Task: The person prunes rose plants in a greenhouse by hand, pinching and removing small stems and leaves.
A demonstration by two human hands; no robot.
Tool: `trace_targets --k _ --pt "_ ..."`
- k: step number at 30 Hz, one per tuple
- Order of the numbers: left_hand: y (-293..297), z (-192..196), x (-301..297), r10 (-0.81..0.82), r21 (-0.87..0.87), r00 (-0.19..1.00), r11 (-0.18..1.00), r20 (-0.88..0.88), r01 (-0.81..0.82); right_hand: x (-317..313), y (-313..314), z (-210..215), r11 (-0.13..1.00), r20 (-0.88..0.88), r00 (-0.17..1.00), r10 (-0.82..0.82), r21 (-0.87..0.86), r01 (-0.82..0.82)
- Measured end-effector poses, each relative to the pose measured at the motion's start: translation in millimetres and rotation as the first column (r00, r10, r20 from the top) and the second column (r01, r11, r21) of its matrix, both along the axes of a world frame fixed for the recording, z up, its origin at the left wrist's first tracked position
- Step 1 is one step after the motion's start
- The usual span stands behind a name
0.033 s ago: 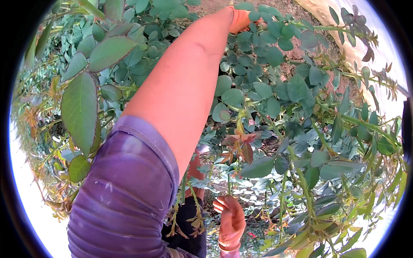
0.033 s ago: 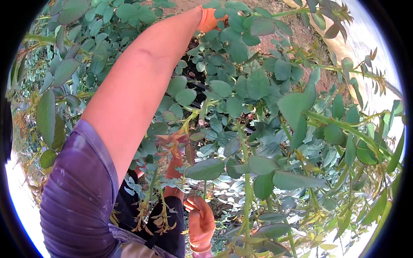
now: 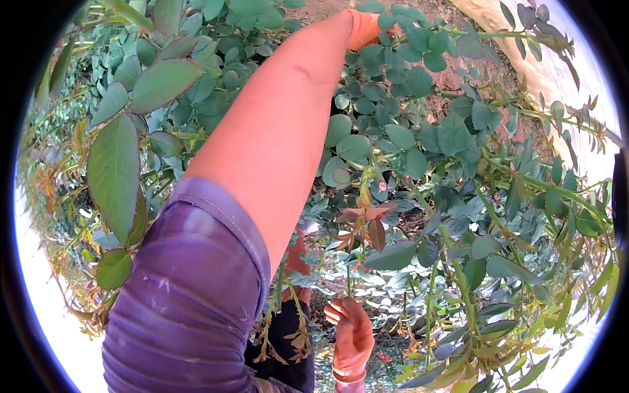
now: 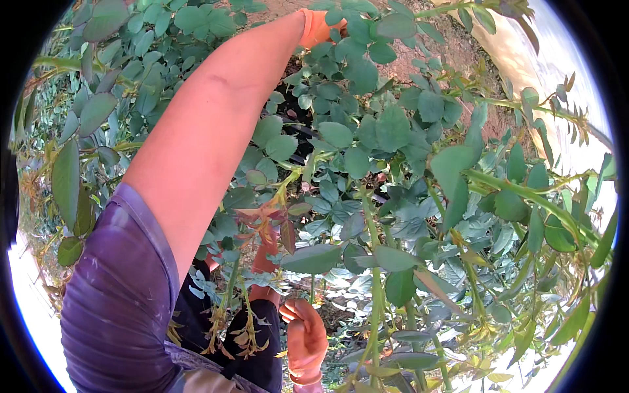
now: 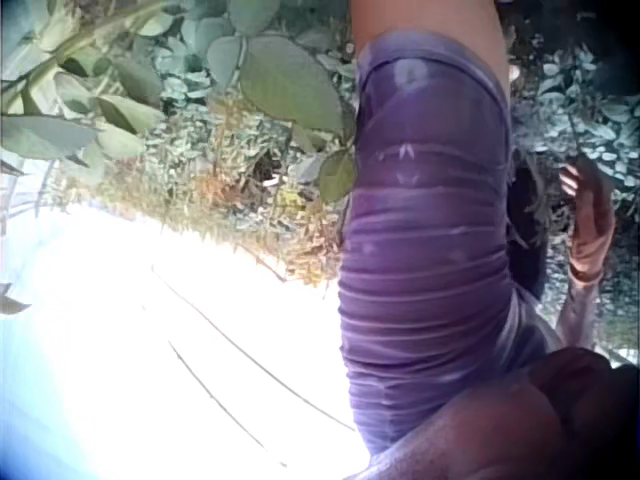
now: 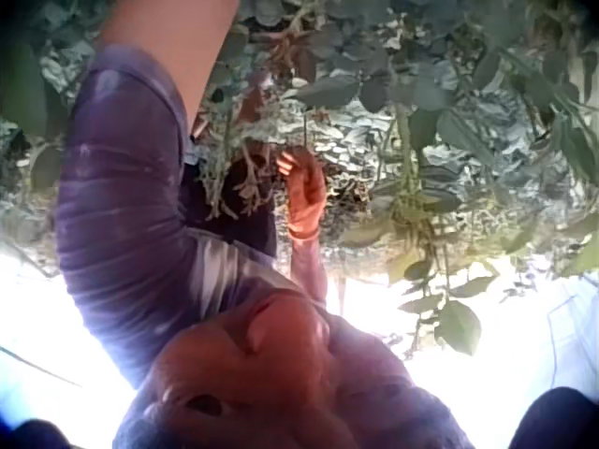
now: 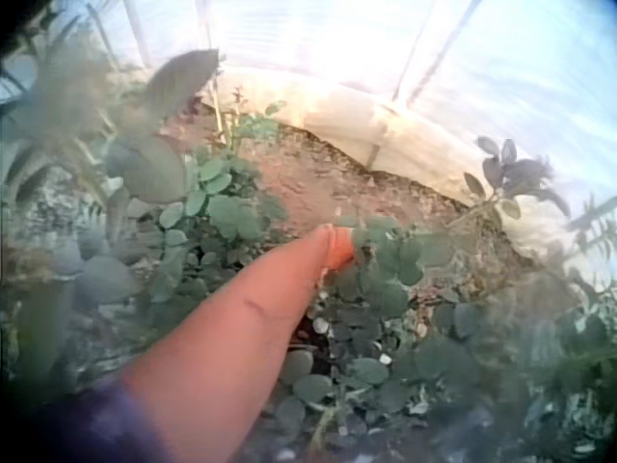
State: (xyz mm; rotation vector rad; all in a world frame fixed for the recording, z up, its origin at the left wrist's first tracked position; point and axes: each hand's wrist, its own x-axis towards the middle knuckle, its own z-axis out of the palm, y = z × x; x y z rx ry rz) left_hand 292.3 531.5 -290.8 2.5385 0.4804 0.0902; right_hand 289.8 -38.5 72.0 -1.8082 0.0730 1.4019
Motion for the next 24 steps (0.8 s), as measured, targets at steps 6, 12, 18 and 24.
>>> trace_targets --k 6,12,18,24 --pt "-41.4 31.5 26.0 0.010 0.022 0.963 1.000 -0.268 -0.004 -8.4 11.5 -10.4 0.998 0.039 0.997 -0.067 -0.012 0.067" --pt "-75.8 81.4 20.5 0.390 -0.013 0.689 0.865 -0.611 -0.502 -11.1 27.4 7.5 0.999 -0.008 1.000 -0.023 0.045 0.024" --pt "-28.8 118.7 -83.8 0.103 -0.535 0.873 0.754 -0.477 -0.382 2.7 21.5 51.1 0.992 -0.035 0.999 0.036 0.118 -0.032" --pt "-120.8 179.7 21.3 0.182 -0.006 0.404 0.907 -0.896 -0.420 2.6 18.8 60.3 0.999 -0.025 1.000 0.004 0.046 -0.003"
